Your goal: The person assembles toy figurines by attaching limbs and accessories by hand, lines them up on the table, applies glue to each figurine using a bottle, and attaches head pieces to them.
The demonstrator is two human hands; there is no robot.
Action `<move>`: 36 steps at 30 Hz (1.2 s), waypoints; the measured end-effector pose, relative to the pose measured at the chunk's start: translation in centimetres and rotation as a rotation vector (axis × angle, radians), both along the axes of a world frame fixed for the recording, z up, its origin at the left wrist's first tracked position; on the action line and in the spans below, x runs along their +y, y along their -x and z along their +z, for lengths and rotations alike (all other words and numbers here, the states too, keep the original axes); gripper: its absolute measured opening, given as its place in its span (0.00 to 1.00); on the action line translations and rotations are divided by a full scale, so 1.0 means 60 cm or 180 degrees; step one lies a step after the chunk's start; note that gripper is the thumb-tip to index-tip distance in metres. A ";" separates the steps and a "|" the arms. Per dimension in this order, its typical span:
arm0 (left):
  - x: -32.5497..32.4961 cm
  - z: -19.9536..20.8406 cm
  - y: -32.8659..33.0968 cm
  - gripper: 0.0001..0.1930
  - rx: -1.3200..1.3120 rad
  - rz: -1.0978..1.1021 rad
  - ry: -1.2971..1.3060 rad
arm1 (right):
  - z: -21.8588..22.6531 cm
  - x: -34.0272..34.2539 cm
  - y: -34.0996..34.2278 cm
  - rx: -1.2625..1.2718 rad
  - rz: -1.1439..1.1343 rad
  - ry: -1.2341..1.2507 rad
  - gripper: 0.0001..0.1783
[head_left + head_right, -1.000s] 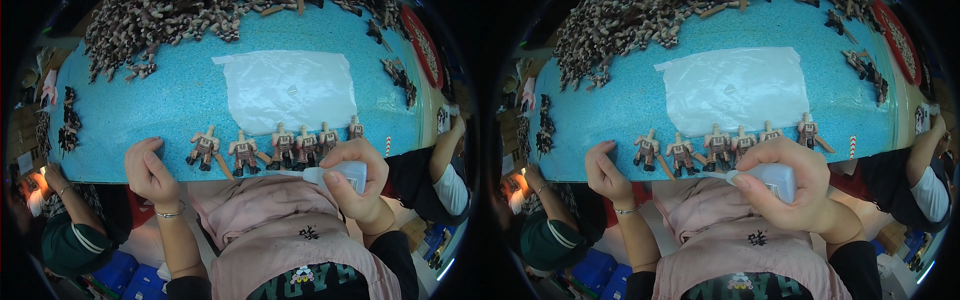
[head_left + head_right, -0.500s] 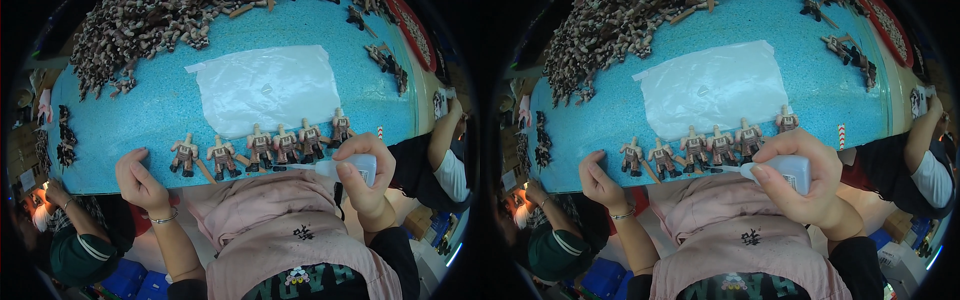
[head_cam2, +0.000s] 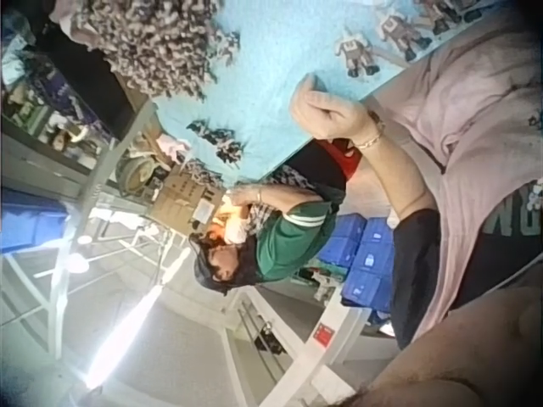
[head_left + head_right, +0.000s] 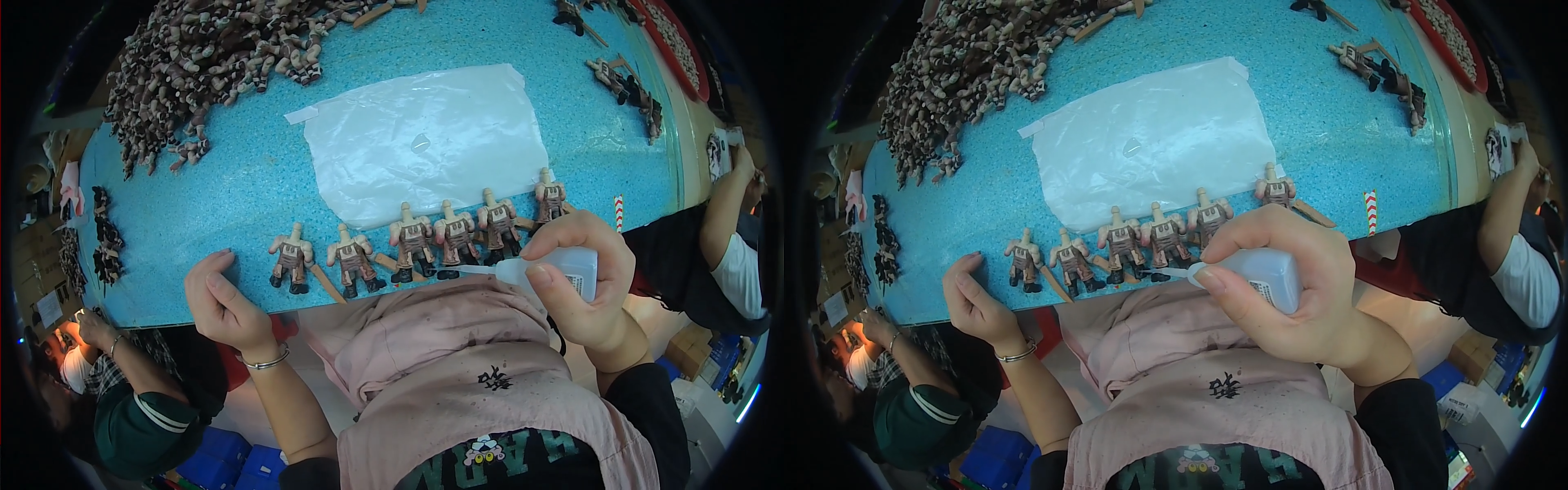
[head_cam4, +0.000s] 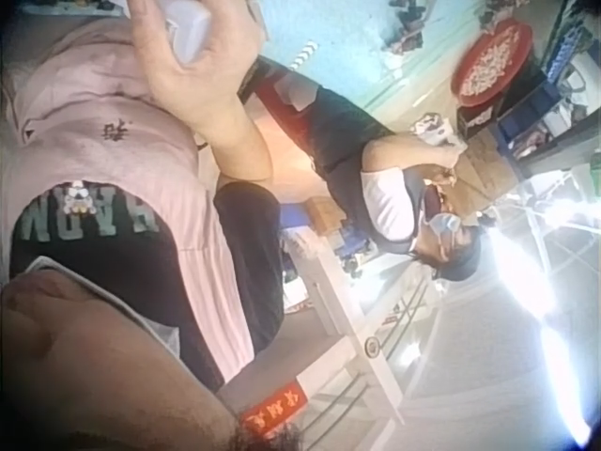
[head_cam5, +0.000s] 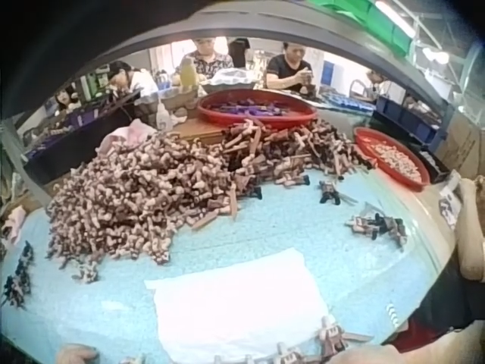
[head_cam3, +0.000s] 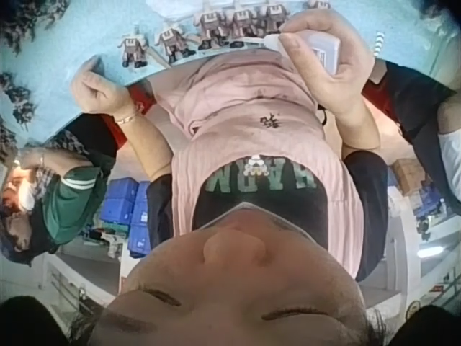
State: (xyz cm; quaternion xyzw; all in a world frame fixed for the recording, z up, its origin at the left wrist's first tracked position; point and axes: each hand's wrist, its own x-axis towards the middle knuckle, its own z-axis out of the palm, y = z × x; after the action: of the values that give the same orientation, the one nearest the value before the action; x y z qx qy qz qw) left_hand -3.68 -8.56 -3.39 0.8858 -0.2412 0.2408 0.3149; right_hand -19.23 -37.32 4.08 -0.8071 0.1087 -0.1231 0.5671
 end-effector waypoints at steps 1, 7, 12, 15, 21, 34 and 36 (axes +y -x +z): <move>0.000 0.000 0.000 0.14 0.0006 0.0011 0.0006 | 0.000 0.000 0.000 -0.0009 0.0008 0.0024 0.06; -0.001 0.000 0.000 0.14 0.0028 0.0012 0.0009 | 0.003 -0.001 0.001 0.0021 0.0044 0.0044 0.06; -0.003 -0.001 0.001 0.14 0.0019 0.0022 0.0021 | -0.001 -0.010 0.010 -0.0086 0.0034 0.0068 0.07; -0.002 -0.003 0.002 0.14 0.0013 0.0039 0.0036 | -0.001 -0.018 0.024 -0.0205 -0.0036 0.0036 0.07; -0.002 -0.004 0.003 0.14 0.0028 0.0060 0.0073 | 0.006 -0.035 0.053 -0.0116 -0.0401 -0.0368 0.08; -0.002 -0.005 0.003 0.14 0.0053 0.0088 0.0079 | -0.007 -0.039 0.050 0.0008 -0.0286 -0.0212 0.07; -0.001 -0.005 0.003 0.14 0.0063 0.0094 0.0079 | -0.008 -0.039 0.049 -0.0034 -0.0220 -0.0174 0.07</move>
State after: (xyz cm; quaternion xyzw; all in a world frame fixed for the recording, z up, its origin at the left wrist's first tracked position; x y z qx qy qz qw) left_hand -3.88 -8.64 -3.70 0.8877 -0.2219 0.2396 0.3246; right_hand -22.18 -39.67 3.60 -0.7864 0.1369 -0.1438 0.5849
